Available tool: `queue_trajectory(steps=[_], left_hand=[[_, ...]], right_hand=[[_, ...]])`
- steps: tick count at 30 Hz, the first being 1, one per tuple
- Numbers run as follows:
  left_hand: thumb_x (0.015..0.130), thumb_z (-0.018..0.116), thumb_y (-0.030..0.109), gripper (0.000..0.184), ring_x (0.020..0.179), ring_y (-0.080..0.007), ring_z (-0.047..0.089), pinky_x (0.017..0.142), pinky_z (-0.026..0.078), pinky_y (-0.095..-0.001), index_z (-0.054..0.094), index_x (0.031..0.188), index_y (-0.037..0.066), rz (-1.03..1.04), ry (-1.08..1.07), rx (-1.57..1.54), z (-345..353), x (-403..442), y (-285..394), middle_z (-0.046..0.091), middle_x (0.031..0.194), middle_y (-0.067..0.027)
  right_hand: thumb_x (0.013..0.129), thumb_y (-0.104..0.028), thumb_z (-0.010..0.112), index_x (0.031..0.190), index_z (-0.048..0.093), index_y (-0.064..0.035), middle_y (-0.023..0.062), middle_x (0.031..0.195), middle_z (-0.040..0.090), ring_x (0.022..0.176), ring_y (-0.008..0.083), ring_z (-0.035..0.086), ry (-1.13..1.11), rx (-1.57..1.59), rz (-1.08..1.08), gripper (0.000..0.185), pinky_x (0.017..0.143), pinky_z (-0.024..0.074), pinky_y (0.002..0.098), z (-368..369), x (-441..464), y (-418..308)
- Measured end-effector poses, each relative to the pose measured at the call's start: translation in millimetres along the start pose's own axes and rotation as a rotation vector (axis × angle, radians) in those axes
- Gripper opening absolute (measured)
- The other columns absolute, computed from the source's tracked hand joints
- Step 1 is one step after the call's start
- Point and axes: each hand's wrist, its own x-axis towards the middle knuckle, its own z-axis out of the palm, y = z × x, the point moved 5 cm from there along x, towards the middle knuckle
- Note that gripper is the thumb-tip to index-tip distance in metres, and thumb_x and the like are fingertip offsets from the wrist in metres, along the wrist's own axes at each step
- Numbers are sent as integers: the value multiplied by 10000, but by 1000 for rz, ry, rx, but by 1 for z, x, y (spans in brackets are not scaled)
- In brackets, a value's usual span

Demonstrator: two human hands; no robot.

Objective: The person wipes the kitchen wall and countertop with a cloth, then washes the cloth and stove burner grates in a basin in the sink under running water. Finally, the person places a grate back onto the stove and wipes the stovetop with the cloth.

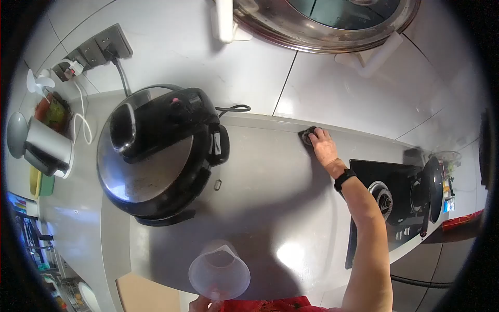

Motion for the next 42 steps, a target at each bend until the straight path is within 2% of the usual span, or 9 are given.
queue_trajectory(steps=[5,12,17,24,27,31,35,37,42], left_hand=[[894,531,158,299,800,-127,496,692,430,-278,555,1054,-93,-14,13,-2,-6,-3,0,614,874,-103],[894,532,172,312,775,-136,489,663,426,-281,556,1062,-90,16,64,7,1,-3,41,606,849,-83],[898,533,213,313,748,-137,493,647,428,-285,580,1011,-75,0,3,37,8,-1,30,616,817,-80],[893,542,214,303,779,-128,522,674,441,-281,582,1030,-54,38,-60,69,11,-6,13,628,841,-85],[894,540,207,301,795,-125,525,696,445,-278,578,1040,-53,41,-64,54,5,-5,7,627,847,-85],[893,536,195,297,762,-119,512,658,440,-272,574,1045,-57,120,-21,-32,-4,-6,1,621,830,-72],[894,533,197,305,741,-120,483,624,419,-274,570,1047,-65,40,-58,9,-16,-5,-9,608,825,-66],[894,532,204,313,739,-120,468,616,409,-277,570,1044,-68,17,-49,-5,-24,-7,1,602,826,-66],[898,528,210,333,799,-136,486,682,425,-284,560,1065,-76,14,-14,33,-28,-4,-12,607,868,-85]], right_hand=[[727,-23,514,1057,510,-20,149,1045,495,920,312,495,223,201,-345,330,823,438,365,-30,79,-115],[669,-85,551,833,594,-31,64,815,520,798,212,505,319,11,-351,178,708,449,295,-5,106,-139],[707,-57,530,928,560,-16,122,948,545,934,278,529,201,-32,-199,227,815,453,366,-13,51,-50],[827,-156,483,1002,565,-36,166,1098,536,1051,317,488,-213,44,560,227,865,422,422,-11,-39,100],[847,-187,470,1025,597,-55,145,1103,547,1102,302,455,-353,-13,642,255,971,340,387,78,-81,126],[822,-104,459,974,622,-15,155,1104,544,1127,311,420,-214,8,592,241,996,311,375,74,-41,38],[841,-176,478,1066,566,-13,198,1146,515,1193,329,367,-59,-143,127,291,1017,254,443,121,4,-83],[864,-210,471,1233,449,-35,201,1284,407,1257,358,284,-66,329,422,409,1044,212,456,68,29,-135],[854,-183,455,1224,439,-29,196,1277,404,1218,387,321,-82,318,206,401,1029,239,457,67,47,-167]])
